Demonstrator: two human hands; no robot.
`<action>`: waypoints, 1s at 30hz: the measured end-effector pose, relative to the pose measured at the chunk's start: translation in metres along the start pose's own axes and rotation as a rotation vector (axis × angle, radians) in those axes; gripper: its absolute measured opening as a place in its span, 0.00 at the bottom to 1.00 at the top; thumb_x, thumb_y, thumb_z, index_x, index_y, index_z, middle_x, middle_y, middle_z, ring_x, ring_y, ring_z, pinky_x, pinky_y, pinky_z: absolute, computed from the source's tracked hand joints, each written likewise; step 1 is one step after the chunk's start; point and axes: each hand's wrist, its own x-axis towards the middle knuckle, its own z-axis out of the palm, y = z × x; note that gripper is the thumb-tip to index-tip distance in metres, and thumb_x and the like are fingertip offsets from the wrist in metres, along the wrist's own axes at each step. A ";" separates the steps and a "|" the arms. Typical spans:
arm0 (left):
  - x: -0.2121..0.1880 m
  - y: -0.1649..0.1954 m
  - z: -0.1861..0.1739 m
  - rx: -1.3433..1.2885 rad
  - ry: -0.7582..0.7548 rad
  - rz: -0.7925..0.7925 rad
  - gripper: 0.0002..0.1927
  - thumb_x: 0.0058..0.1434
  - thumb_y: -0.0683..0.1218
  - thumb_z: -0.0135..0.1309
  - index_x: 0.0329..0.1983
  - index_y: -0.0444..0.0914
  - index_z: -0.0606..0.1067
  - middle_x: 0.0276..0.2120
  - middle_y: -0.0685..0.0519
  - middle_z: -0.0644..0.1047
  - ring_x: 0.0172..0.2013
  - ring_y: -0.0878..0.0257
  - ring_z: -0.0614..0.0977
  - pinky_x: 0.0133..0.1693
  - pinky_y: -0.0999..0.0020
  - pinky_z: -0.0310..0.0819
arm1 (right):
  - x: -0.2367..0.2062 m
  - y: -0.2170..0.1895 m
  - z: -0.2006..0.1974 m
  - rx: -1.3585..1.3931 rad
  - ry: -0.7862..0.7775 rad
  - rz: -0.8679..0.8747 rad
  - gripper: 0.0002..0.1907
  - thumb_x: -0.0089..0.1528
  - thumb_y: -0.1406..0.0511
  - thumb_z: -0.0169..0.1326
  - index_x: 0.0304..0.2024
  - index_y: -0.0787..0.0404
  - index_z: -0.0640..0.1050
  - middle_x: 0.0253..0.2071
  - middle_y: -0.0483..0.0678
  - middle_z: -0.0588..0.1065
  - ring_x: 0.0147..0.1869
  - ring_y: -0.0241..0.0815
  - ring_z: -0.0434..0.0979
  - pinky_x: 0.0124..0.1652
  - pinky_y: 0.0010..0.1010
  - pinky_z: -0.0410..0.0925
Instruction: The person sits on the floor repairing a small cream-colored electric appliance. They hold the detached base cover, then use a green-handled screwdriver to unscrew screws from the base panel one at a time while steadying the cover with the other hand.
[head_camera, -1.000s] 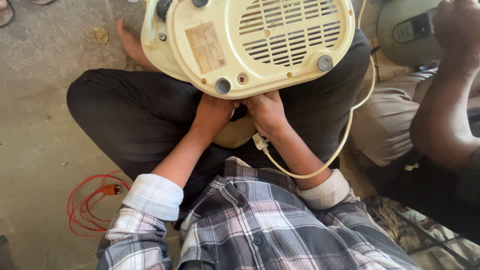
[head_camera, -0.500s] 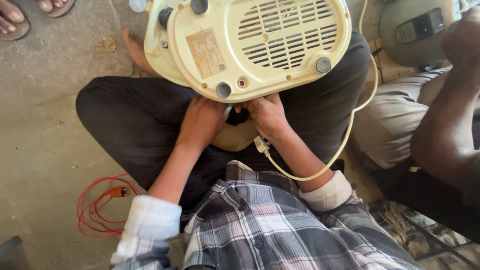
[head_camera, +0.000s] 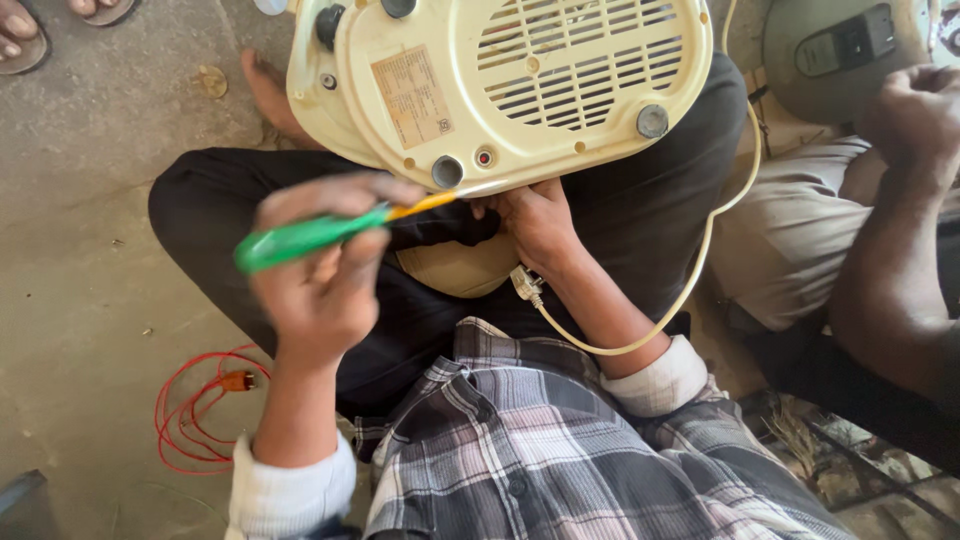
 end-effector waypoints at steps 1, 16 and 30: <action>0.010 0.003 0.005 0.100 -0.062 0.028 0.10 0.77 0.44 0.55 0.58 0.40 0.70 0.48 0.48 0.80 0.47 0.59 0.85 0.49 0.68 0.80 | 0.000 0.000 0.001 -0.008 -0.004 -0.005 0.09 0.70 0.70 0.51 0.50 0.69 0.75 0.43 0.55 0.79 0.41 0.45 0.80 0.39 0.35 0.73; 0.059 -0.003 0.030 0.364 -0.366 0.040 0.14 0.74 0.35 0.55 0.60 0.38 0.70 0.47 0.50 0.78 0.44 0.57 0.84 0.46 0.67 0.79 | 0.000 -0.006 0.004 -0.087 0.023 0.007 0.06 0.66 0.71 0.56 0.46 0.65 0.78 0.37 0.48 0.78 0.35 0.40 0.78 0.35 0.28 0.68; 0.052 -0.024 0.030 0.302 -0.350 0.079 0.12 0.77 0.44 0.53 0.61 0.40 0.73 0.46 0.52 0.79 0.44 0.60 0.85 0.46 0.68 0.81 | 0.000 -0.006 0.004 -0.078 0.018 -0.001 0.07 0.65 0.73 0.56 0.46 0.65 0.77 0.38 0.49 0.79 0.37 0.40 0.79 0.37 0.30 0.71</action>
